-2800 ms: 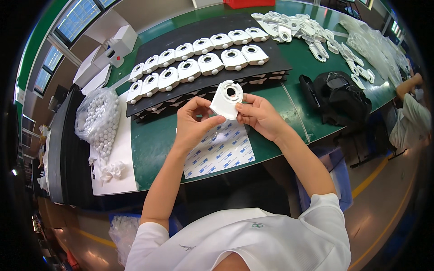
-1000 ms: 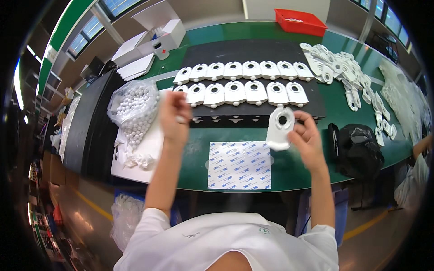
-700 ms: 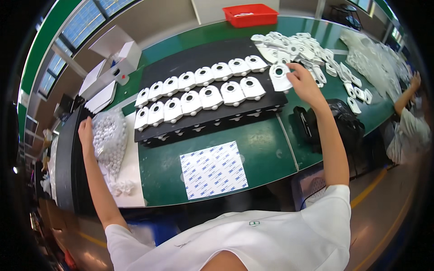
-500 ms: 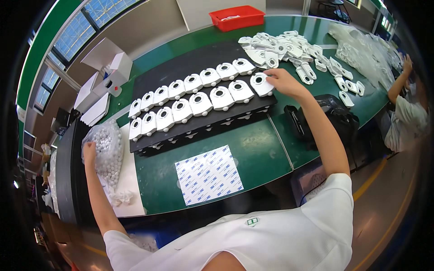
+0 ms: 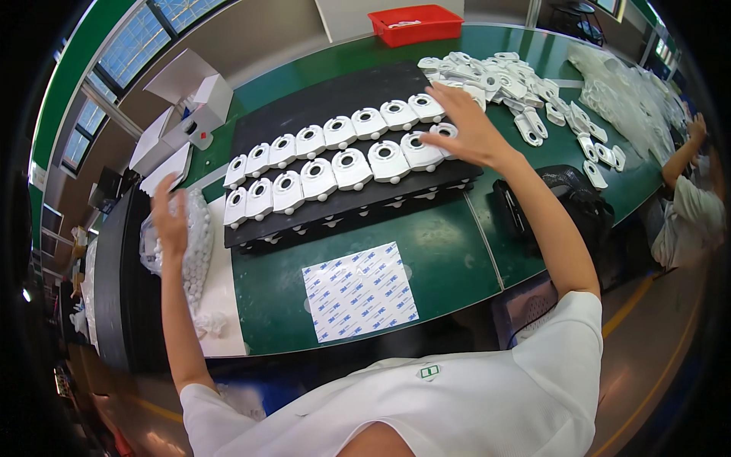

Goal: Assembling small white plastic components by applying adhesive stickers and placing them into a partitioned tray.

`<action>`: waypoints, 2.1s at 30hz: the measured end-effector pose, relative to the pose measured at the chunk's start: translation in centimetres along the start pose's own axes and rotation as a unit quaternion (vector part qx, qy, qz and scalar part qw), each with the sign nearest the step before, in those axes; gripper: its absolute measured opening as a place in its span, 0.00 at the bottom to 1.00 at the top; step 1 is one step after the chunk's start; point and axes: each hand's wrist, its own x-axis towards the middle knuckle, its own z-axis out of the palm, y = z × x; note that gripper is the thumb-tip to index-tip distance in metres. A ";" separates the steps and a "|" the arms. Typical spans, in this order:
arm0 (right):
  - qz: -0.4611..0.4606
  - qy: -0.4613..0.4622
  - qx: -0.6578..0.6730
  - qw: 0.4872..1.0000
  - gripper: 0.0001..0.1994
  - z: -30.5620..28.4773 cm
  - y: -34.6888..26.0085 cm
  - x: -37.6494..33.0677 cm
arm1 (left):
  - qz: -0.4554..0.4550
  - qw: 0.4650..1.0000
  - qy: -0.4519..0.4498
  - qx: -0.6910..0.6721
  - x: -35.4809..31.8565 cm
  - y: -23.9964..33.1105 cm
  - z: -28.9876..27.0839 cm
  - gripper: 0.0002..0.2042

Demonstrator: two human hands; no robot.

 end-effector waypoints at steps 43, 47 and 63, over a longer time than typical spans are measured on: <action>-0.005 -0.175 -0.055 0.983 0.41 6.4 3.8 13.5 | 0.045 0.917 -0.395 0.034 9.9 -1.0 16.5 0.45; 0.032 0.059 0.011 0.998 0.25 6.0 5.7 14.1 | 0.068 0.943 -0.326 0.015 11.2 0.9 16.6 0.37; 0.149 -0.010 0.128 0.981 0.15 6.7 10.8 14.0 | 0.089 0.930 -0.325 -0.145 12.8 10.2 25.1 0.24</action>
